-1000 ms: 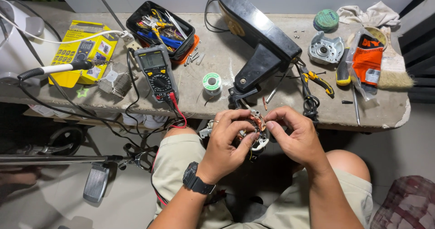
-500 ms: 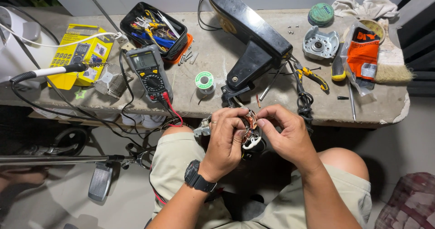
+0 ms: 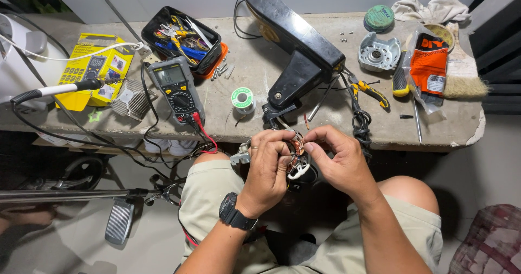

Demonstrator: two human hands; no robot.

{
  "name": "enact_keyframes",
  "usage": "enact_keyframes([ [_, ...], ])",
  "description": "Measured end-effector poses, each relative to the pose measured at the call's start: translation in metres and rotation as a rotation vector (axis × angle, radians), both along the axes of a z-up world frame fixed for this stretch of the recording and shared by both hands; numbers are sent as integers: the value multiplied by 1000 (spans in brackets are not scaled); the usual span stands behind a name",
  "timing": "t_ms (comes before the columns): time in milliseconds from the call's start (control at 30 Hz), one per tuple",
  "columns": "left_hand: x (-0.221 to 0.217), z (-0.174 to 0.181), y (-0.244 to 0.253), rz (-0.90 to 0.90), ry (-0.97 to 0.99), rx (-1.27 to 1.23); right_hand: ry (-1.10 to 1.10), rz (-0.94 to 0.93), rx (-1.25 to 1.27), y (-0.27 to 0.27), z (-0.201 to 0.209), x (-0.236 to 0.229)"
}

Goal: The person manipulates wires on a small electrical component, likely a stator, using a screwdriver and a multimeter. They briefly use a smartphone calculator while continuing to adjust the wires.

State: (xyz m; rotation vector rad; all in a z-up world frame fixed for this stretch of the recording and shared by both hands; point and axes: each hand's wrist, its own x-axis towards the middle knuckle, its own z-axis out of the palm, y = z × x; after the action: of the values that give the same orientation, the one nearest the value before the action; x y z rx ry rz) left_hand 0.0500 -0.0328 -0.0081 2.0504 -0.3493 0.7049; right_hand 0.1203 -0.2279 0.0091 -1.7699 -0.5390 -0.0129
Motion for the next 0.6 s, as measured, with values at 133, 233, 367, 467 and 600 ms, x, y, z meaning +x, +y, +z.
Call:
enact_keyframes([
  [133,0,-2,1,-4,-10,8,8,-4,12,0,-4,0],
  [233,0,1,-1,-1,-17,-21,13,-25,14,0,-4,-1],
  [367,0,2,-1,11,-8,-24,2,-63,22,2,-2,-4],
  [467,1,4,-2,15,-12,-29,-1,-95,15,5,-2,-9],
  [600,1,2,-2,45,-17,-27,23,-114,22,7,2,-16],
])
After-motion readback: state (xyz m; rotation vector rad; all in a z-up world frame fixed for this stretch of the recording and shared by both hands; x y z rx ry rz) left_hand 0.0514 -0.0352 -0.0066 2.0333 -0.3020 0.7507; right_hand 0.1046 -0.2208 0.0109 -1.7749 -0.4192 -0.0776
